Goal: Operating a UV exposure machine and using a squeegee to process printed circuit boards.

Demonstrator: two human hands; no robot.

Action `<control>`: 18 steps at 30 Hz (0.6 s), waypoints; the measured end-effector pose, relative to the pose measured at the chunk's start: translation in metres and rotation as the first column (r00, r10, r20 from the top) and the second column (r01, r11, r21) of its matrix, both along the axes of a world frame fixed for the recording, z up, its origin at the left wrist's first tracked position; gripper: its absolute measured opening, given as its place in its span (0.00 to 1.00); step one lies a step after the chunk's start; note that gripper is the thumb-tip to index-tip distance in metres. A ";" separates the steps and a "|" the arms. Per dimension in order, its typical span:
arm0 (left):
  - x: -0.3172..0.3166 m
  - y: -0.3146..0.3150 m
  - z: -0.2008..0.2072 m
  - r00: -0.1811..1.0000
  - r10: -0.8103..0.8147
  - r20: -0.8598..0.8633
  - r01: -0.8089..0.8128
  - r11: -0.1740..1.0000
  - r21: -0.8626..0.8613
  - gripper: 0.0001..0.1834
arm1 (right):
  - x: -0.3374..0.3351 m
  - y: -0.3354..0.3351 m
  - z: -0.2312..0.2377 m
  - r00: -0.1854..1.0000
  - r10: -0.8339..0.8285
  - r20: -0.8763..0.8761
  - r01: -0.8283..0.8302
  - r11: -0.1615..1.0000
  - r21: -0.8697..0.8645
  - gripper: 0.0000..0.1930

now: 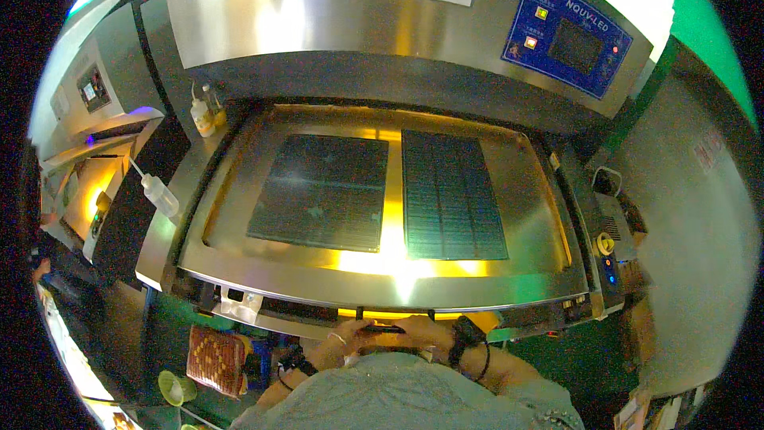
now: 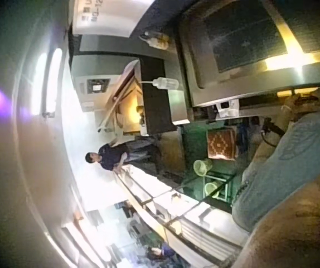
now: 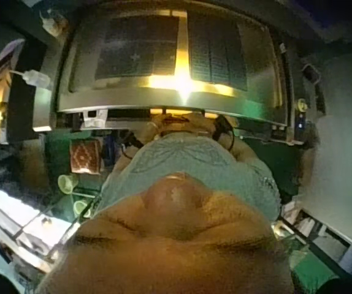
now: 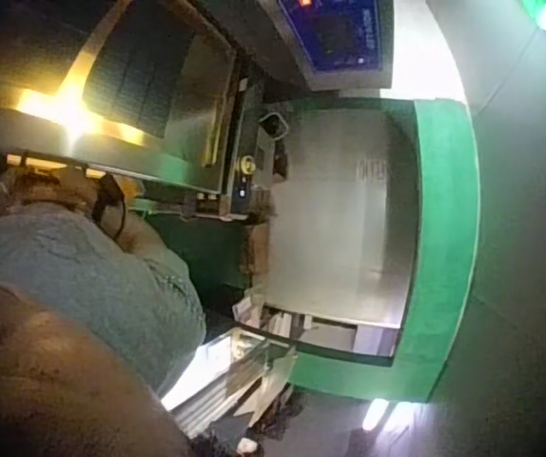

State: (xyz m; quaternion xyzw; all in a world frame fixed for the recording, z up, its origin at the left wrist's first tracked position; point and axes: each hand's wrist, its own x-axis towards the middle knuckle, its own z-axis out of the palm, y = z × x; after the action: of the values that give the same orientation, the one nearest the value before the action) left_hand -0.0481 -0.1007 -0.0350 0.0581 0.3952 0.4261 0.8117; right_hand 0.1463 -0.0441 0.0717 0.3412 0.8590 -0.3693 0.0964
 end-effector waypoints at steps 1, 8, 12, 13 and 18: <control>0.001 -0.006 0.001 1.000 0.002 -0.002 -0.002 1.000 0.009 0.11 | -0.002 -0.001 0.004 0.992 0.016 0.122 -0.005 0.996 -0.085 0.25; 0.001 -0.042 0.051 0.990 -0.051 -0.133 0.073 0.984 0.163 0.15 | 0.013 -0.013 -0.006 0.985 0.165 0.049 -0.168 0.984 0.059 0.14; -0.012 -0.049 0.118 0.985 -0.125 -0.120 0.154 0.949 0.277 0.19 | 0.024 -0.015 0.077 0.978 0.203 -0.043 -0.201 0.978 0.050 0.13; -0.013 -0.046 0.145 0.975 -0.174 -0.136 0.211 0.913 0.348 0.20 | 0.028 -0.010 0.095 0.961 0.242 -0.136 -0.238 0.970 0.044 0.14; -0.023 -0.028 0.239 0.967 -0.204 -0.151 0.251 0.681 0.688 0.26 | 0.034 -0.011 0.229 0.966 0.217 -0.143 -0.157 0.926 0.343 0.17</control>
State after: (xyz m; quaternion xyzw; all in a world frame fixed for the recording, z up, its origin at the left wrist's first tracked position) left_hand -0.0710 -0.1286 0.2037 0.4235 0.2185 0.4379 0.7623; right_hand 0.1808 -0.0551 0.3011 0.2345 0.9423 -0.2390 -0.0041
